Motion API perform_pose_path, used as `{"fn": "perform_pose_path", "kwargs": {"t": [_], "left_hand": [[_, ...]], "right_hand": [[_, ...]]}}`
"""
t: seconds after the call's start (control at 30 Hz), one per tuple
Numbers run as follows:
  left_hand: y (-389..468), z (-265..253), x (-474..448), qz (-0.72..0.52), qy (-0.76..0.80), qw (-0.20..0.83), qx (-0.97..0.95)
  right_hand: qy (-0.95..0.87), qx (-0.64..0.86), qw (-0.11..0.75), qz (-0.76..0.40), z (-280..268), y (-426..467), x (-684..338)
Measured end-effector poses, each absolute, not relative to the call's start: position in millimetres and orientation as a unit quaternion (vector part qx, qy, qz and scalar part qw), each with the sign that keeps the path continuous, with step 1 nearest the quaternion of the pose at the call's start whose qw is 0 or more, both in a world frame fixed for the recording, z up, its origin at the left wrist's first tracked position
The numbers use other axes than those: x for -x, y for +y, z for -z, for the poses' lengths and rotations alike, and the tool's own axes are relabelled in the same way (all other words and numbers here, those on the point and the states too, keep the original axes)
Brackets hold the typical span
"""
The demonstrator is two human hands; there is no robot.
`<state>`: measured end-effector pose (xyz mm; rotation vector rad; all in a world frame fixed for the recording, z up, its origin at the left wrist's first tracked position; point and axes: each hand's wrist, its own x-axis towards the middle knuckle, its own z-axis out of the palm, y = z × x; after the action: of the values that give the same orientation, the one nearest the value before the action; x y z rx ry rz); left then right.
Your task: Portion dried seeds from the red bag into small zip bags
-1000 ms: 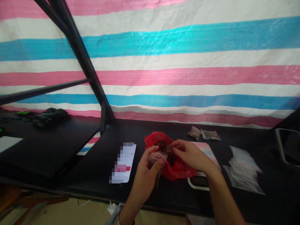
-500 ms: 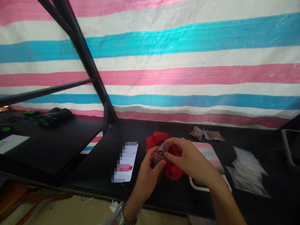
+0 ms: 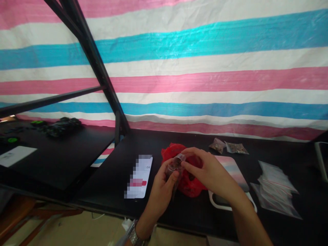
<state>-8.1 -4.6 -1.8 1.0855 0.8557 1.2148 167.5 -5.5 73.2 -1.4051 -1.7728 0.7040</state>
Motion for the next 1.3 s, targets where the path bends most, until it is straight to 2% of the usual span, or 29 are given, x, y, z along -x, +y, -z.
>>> {"fn": "perform_pose_path", "kwargs": {"t": [0.17,0.43,0.53,0.73,0.97,1.07,1.17,1.23,1.3], "left_hand": [[-6,4,15,-0.520,0.411,0.567,-0.489],[-8,-10,30,-0.518,0.468,0.511,-0.502],[-9,-17,32,-0.506,0.471,0.547,-0.472],[-9,-10,30,-0.496,0.441,0.578,-0.475],[-7,0,32,-0.499,0.410,0.600,-0.473],[-10,-2,32,-0.514,0.418,0.548,-0.511],[-13,-6,32,-0.514,0.464,0.422,-0.585],[-15,-11,29,-0.514,0.491,0.344,-0.614],[-18,-15,22,-0.529,0.504,0.322,-0.602]], "right_hand": [[-0.640,0.555,0.408,-0.339,-56,6,-177],[-0.698,0.615,0.307,-0.202,-53,7,-179],[-0.716,0.586,0.321,-0.199,-62,2,-172],[-0.763,0.468,0.335,-0.294,-62,-5,-153],[-0.713,0.508,0.374,-0.307,-60,1,-155],[-0.677,0.532,0.426,-0.278,-65,0,-161],[-0.635,0.536,0.488,-0.269,-72,-2,-169],[-0.618,0.542,0.503,-0.267,-75,-3,-174],[-0.613,0.545,0.498,-0.282,-76,-4,-178]]}}
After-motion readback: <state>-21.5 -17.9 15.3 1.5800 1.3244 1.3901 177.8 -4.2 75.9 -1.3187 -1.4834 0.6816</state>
